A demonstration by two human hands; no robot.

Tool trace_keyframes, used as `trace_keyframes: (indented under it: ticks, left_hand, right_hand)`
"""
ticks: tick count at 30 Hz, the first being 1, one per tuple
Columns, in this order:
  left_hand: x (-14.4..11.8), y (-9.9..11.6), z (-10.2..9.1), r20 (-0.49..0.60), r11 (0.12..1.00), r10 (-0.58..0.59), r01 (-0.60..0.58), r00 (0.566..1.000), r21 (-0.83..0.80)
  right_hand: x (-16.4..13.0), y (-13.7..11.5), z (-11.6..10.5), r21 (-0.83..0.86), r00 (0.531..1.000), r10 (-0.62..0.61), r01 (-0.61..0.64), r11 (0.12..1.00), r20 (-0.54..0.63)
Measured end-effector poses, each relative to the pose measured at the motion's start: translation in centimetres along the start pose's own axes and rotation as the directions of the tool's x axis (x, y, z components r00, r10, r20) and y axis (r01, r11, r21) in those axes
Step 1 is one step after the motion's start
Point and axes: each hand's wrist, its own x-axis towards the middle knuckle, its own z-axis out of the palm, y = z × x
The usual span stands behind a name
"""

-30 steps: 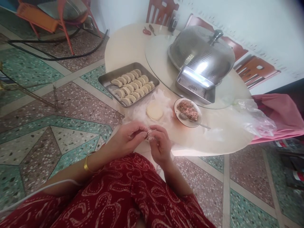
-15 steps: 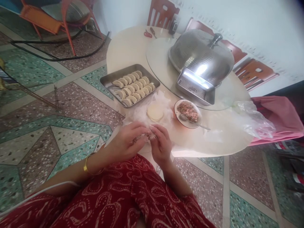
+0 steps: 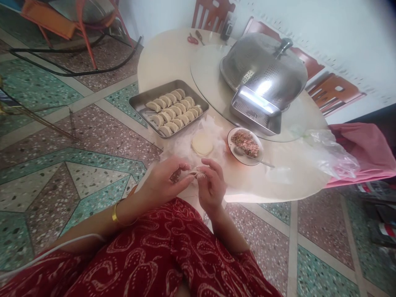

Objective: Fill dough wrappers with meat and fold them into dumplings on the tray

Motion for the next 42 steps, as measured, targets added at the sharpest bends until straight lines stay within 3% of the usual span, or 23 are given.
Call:
trace_keyframes:
  ticks: [7,16,25,32,37,39,42]
  left_hand:
    - [0.6,0.3,0.5,-0.042,0.990,0.138,-0.139,0.990,-0.029]
    - [0.8,0.4,0.7,-0.069,0.989,0.148,-0.148,0.987,0.003]
    - [1.2,0.3,1.0,-0.129,0.964,0.259,-0.248,0.957,0.100]
    - [0.3,-0.5,0.8,-0.142,0.975,0.202,-0.185,0.969,0.125]
    - [0.3,-0.5,0.5,-0.123,0.986,0.163,-0.158,0.979,0.046]
    - [0.4,-0.4,0.5,-0.082,0.996,0.081,-0.084,0.993,-0.030]
    - [0.5,-0.6,1.0,0.052,0.969,-0.131,0.139,0.990,-0.203]
  right_hand:
    - [0.0,-0.1,-0.2,-0.008,1.000,0.003,-0.003,1.000,0.018]
    - [0.3,0.0,-0.1,0.006,1.000,0.019,-0.019,1.000,-0.006]
    - [0.0,-0.1,-0.3,0.047,0.998,0.043,-0.045,0.998,0.042]
    - [0.1,0.4,-0.2,0.089,0.997,0.073,-0.074,0.993,0.013]
    - [0.0,0.4,-0.1,0.111,0.994,0.108,-0.111,0.988,0.030]
    - [0.2,0.4,-0.2,0.156,0.987,0.149,-0.156,0.975,0.058]
    - [1.0,0.4,-0.7,0.209,0.968,0.179,-0.214,0.954,0.173]
